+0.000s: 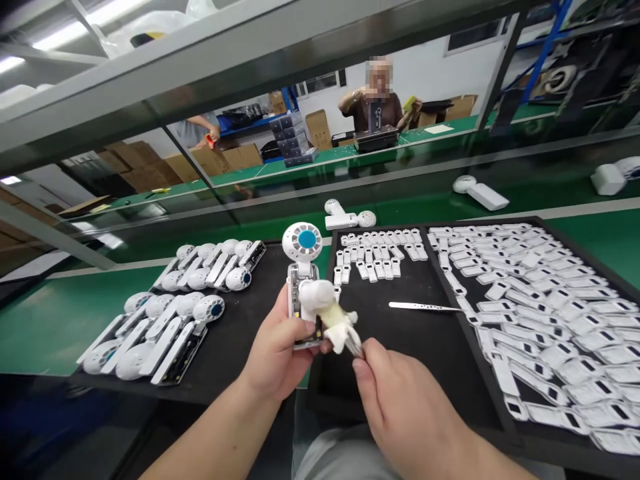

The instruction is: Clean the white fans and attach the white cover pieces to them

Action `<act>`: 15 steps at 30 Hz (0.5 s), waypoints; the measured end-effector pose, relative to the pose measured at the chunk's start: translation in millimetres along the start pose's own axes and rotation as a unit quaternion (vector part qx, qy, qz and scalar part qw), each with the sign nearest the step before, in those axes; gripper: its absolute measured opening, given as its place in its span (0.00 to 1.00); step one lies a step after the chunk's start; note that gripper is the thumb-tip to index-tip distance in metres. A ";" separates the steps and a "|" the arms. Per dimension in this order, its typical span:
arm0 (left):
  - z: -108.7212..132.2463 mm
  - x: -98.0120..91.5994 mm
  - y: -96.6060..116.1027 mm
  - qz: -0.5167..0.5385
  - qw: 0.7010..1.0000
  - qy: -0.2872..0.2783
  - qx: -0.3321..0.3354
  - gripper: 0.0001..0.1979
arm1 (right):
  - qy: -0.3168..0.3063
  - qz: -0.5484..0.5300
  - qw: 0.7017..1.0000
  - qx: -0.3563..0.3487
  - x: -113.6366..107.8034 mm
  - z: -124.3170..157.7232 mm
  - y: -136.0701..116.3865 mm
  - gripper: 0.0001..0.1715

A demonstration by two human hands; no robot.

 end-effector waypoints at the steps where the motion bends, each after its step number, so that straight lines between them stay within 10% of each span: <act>1: 0.8 0.2 -0.1 0.002 1.000 -0.003 -0.005 0.29 | 0.007 -0.022 1.000 0.006 -3.1 1.2 -0.6 0.19; 5: 4.7 0.3 0.7 0.031 0.999 -0.018 0.001 0.27 | 0.088 -0.075 0.993 0.018 -17.1 13.0 3.7 0.21; 15: -16.5 -11.4 -5.6 0.005 1.000 0.014 0.004 0.26 | 0.022 0.090 0.996 0.007 -5.7 12.2 41.1 0.20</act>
Point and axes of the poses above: each hand's wrist, its own z-axis away from the middle knuckle, its own x-axis out of the palm, y = z × x, the point moved 2 cm from there along -z, towards the middle knuckle, and after that the axes turned 12 degrees about y, right-handed, at the moved point
